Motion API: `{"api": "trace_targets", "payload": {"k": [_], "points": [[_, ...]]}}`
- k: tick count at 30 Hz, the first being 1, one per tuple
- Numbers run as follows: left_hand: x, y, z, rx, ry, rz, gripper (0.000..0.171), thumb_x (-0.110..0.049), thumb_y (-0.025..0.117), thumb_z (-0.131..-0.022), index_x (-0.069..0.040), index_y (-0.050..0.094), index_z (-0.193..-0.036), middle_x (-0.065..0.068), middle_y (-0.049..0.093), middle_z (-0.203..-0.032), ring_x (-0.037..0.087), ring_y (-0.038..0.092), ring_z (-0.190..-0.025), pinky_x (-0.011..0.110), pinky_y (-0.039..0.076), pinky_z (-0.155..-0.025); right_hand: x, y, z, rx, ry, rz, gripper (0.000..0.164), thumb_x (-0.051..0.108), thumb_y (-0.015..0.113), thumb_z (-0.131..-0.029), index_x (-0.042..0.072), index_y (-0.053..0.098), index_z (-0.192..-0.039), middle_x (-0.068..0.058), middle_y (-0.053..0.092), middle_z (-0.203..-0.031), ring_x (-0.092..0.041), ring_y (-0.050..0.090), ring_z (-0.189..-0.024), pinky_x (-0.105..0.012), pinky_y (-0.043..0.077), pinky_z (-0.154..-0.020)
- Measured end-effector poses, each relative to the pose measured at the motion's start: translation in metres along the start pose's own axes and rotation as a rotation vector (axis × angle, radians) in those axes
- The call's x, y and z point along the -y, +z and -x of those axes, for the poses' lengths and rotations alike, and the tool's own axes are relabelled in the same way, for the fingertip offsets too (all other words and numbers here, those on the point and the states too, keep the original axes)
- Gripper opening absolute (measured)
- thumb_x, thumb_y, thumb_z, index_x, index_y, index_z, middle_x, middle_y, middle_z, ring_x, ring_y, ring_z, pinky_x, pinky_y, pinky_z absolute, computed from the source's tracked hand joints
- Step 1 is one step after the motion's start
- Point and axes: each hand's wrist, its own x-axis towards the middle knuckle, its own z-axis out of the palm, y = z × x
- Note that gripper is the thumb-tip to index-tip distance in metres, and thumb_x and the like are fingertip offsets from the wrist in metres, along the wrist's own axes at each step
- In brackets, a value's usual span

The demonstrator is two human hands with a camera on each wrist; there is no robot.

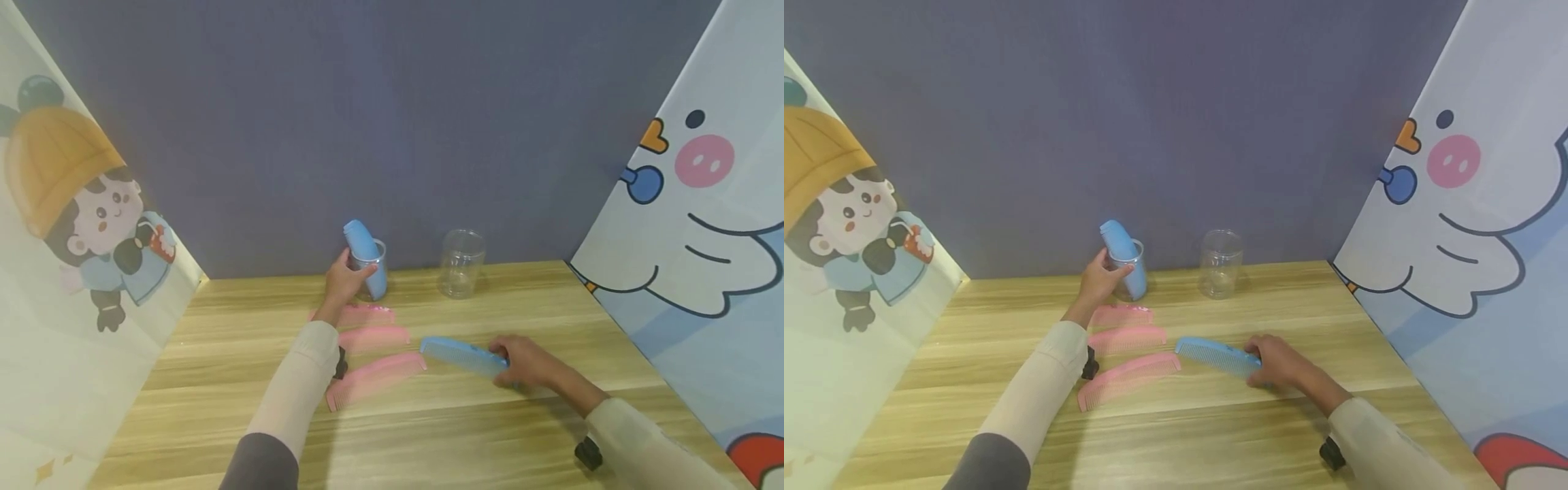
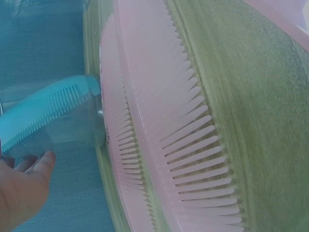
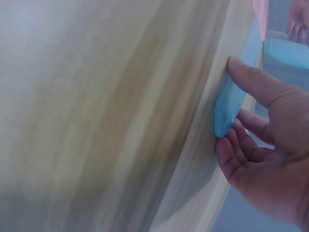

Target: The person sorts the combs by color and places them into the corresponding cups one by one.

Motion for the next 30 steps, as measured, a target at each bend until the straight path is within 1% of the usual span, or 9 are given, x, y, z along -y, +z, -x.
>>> {"api": "trace_targets", "payload": {"k": [3,6,10,12,17,23,26,30], "points": [[0.0,0.0,-0.002,0.001,-0.004,0.008,0.092,-0.049,0.077,-0.087,-0.015,0.032,-0.16,0.014,0.052,-0.152,0.035,0.053,-0.137,0.05,0.044,-0.115,0.0,-0.003,-0.003,0.003,0.034,-0.016,0.053,0.017,0.092,-0.069,0.004,0.065,-0.113,-0.002,0.067,-0.097,-0.015,0.06,-0.087,-0.034,0.054,-0.076],[0.0,0.0,-0.001,0.005,-0.008,0.026,0.091,-0.047,0.078,-0.087,-0.015,0.032,-0.16,0.014,0.052,-0.152,0.035,0.053,-0.137,0.05,0.044,-0.116,0.0,-0.003,-0.004,0.007,0.043,-0.033,0.051,0.016,0.09,-0.069,0.004,0.065,-0.112,-0.002,0.067,-0.097,-0.015,0.06,-0.086,-0.033,0.054,-0.076],[0.002,-0.001,0.0,-0.007,-0.008,0.02,0.09,-0.045,0.078,-0.087,-0.014,0.034,-0.159,0.014,0.053,-0.151,0.036,0.053,-0.137,0.051,0.044,-0.115,0.0,-0.001,-0.004,0.007,0.022,-0.054,0.049,0.014,0.088,-0.068,0.003,0.065,-0.11,-0.002,0.066,-0.096,-0.016,0.059,-0.085,-0.033,0.053,-0.074],[0.003,0.0,-0.001,-0.01,-0.005,0.011,0.09,-0.046,0.079,-0.086,-0.015,0.035,-0.159,0.014,0.054,-0.151,0.036,0.053,-0.137,0.051,0.044,-0.115,0.0,0.0,-0.004,0.004,0.028,-0.062,0.049,0.014,0.087,-0.067,0.004,0.065,-0.11,-0.002,0.066,-0.096,-0.016,0.059,-0.086,-0.033,0.053,-0.075],[0.005,0.003,-0.005,0.008,-0.003,0.005,0.094,-0.05,0.078,-0.085,-0.015,0.033,-0.16,0.014,0.052,-0.153,0.036,0.054,-0.137,0.05,0.046,-0.114,-0.005,-0.002,-0.004,-0.023,0.043,-0.061,0.053,0.015,0.089,-0.066,0.004,0.065,-0.112,-0.004,0.067,-0.099,-0.016,0.061,-0.088,-0.033,0.055,-0.076],[0.006,0.003,-0.006,-0.008,-0.006,0.017,0.093,-0.048,0.079,-0.085,-0.015,0.034,-0.159,0.014,0.056,-0.149,0.034,0.056,-0.134,0.049,0.048,-0.112,-0.008,-0.009,-0.007,-0.066,-0.009,-0.002,0.057,0.015,0.088,-0.065,0.0,0.065,-0.115,-0.009,0.068,-0.103,-0.019,0.062,-0.091,-0.037,0.057,-0.078],[0.004,0.002,-0.005,-0.005,-0.004,0.017,0.093,-0.048,0.079,-0.086,-0.015,0.034,-0.159,0.014,0.055,-0.149,0.034,0.056,-0.134,0.049,0.048,-0.112,-0.009,-0.012,-0.008,-0.06,0.008,0.005,0.062,0.018,0.087,-0.067,-0.001,0.064,-0.121,-0.011,0.068,-0.107,-0.021,0.063,-0.094,-0.038,0.057,-0.079],[0.003,0.001,-0.003,0.004,0.008,0.025,0.092,-0.048,0.078,-0.086,-0.015,0.033,-0.16,0.014,0.055,-0.149,0.035,0.055,-0.134,0.05,0.047,-0.112,-0.01,-0.015,-0.007,-0.075,0.019,0.009,0.068,0.018,0.088,-0.067,-0.002,0.063,-0.127,-0.014,0.068,-0.113,-0.023,0.064,-0.097,-0.039,0.058,-0.081]]}}
